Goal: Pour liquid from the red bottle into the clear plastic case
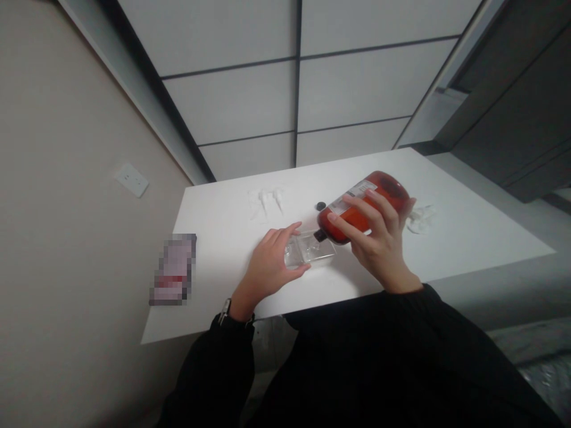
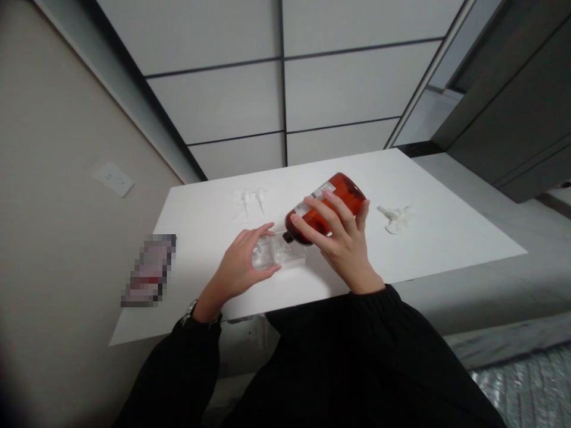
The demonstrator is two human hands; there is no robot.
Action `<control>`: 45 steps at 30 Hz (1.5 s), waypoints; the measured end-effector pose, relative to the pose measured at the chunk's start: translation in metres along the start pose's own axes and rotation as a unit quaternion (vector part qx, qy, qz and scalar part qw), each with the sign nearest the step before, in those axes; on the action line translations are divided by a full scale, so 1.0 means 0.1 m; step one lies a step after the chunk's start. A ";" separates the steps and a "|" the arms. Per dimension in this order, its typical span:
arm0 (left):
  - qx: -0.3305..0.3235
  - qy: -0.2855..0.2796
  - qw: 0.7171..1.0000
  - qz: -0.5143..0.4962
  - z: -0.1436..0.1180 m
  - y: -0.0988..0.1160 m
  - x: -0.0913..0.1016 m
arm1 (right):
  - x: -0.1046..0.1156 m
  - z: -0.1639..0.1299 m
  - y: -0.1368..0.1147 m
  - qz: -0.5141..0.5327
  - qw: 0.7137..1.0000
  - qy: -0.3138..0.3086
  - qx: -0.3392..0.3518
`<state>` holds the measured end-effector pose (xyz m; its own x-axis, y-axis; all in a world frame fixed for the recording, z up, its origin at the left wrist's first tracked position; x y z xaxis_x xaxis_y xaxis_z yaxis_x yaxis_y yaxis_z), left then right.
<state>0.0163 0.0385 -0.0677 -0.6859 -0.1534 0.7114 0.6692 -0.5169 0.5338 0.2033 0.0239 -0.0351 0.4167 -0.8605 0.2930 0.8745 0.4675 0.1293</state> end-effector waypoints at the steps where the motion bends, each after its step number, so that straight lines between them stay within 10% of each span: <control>1: 0.001 0.000 1.000 0.000 0.00 0.00 0.00 | -0.01 -0.01 0.01 -0.002 1.000 -0.006 -0.002; 45: 0.002 0.006 1.000 -0.002 0.01 0.01 0.01 | -0.05 -0.05 0.06 0.050 0.990 -0.076 -0.108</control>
<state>0.0167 0.0386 -0.0664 -0.6919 -0.1604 0.7039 0.6675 -0.5137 0.5390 0.2080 0.0298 -0.0409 0.4757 -0.7647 0.4347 0.8706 0.4799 -0.1086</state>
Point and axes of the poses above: each hand's wrist, its own z-axis towards the middle knuckle, its own x-axis out of the back of the hand, y = z × x, the point moved 8 cm from there along z, towards the middle knuckle, and after that the axes turned 13 degrees about y, right-handed, at the moved point
